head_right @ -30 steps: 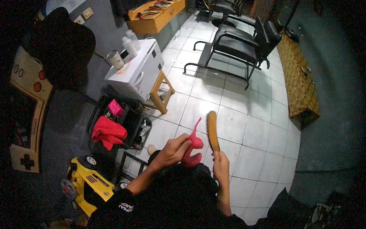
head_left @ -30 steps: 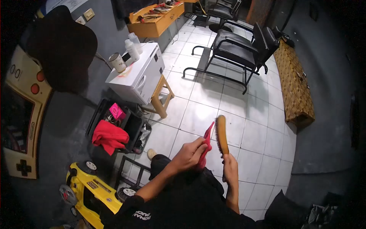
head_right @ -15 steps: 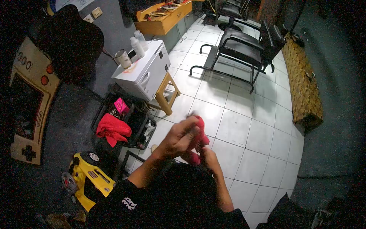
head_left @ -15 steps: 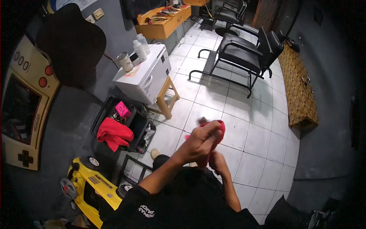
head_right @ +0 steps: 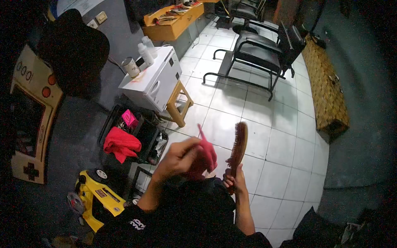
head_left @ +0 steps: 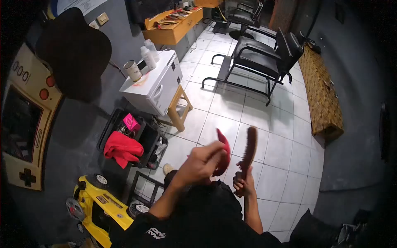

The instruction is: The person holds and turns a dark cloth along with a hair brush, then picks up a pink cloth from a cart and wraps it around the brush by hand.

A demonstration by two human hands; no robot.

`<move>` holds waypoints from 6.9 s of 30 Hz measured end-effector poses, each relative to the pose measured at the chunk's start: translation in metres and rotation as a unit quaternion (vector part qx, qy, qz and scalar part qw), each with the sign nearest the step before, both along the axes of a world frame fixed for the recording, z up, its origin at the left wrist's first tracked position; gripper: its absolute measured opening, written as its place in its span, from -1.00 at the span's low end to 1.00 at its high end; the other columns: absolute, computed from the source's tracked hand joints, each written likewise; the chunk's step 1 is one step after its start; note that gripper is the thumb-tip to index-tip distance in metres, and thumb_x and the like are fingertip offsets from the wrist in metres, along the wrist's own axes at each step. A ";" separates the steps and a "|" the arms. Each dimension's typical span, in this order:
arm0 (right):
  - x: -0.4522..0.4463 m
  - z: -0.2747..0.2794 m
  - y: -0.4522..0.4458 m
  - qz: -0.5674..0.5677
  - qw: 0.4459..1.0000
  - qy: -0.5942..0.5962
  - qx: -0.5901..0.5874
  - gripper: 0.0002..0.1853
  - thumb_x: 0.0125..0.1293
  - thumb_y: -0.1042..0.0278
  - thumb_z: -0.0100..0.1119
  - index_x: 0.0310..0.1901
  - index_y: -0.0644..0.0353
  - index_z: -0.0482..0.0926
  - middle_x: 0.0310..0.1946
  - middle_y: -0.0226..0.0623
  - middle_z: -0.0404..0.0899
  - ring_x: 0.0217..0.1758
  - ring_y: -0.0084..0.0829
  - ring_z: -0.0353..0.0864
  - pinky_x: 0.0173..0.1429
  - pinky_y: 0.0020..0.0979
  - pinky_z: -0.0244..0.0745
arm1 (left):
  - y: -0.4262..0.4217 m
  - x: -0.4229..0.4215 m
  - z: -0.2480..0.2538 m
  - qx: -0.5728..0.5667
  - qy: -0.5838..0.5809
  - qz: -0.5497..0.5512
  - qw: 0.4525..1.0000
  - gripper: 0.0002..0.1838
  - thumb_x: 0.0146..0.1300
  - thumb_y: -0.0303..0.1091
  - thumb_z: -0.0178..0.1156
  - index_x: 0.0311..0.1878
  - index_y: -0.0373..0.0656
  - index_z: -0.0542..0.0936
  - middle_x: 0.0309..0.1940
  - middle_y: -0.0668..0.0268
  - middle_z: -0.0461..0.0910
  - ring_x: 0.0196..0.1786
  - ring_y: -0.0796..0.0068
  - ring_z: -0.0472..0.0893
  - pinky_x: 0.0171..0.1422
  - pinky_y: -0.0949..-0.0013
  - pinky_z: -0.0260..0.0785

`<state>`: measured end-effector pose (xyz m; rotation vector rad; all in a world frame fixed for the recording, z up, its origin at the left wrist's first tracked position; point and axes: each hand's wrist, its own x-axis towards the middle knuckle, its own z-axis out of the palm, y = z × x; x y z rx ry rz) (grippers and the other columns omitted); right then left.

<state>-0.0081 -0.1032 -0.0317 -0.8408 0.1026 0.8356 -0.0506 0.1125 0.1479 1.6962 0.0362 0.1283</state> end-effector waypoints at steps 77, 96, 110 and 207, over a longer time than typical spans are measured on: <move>0.037 -0.029 0.048 0.078 0.995 -0.050 -0.046 -0.51 0.27 -0.23 -0.03 -0.22 0.12 0.43 -0.64 -0.55 0.27 -0.72 -0.66 0.15 -0.68 -0.58 0.06 | 0.009 0.004 -0.040 -0.119 -0.013 0.145 0.982 -0.82 0.40 -0.36 -0.10 -0.10 -0.27 0.40 -0.53 0.33 0.47 -0.45 0.67 0.43 -0.35 0.55 0.30; 0.002 -0.188 0.013 0.376 0.641 -0.363 -0.563 -0.53 0.24 -0.15 0.02 -0.03 0.05 0.55 -0.23 0.00 0.60 -0.08 -0.07 0.59 -0.03 -0.17 0.44 | 0.017 -0.012 -0.012 -0.188 -0.109 0.237 0.947 -0.82 0.42 -0.33 -0.13 -0.09 -0.25 0.34 -0.39 0.36 0.43 -0.40 0.74 0.34 -0.32 0.67 0.21; -0.005 0.026 0.073 0.008 0.947 -0.319 -0.040 -0.37 0.35 -0.19 -0.16 0.04 0.35 0.41 -0.24 -0.33 0.54 -0.25 -0.57 0.50 -0.19 -0.51 0.43 | 0.003 0.009 0.005 0.116 -0.180 0.092 0.972 -0.74 -0.12 -0.72 -0.12 -0.32 -0.27 0.43 -0.46 0.17 0.43 -0.43 0.25 0.50 -0.32 0.38 0.36; 0.055 -0.001 0.007 0.109 0.987 -0.097 -0.071 -0.43 0.25 -0.31 -0.09 -0.33 0.18 0.41 -0.75 -0.50 0.23 -0.80 -0.66 0.16 -0.75 -0.59 0.01 | -0.011 0.000 -0.010 -0.182 -0.030 -0.060 0.981 -0.50 0.09 -0.67 0.05 0.15 -0.31 0.23 -0.02 0.25 0.38 0.02 0.54 0.46 0.10 0.47 0.35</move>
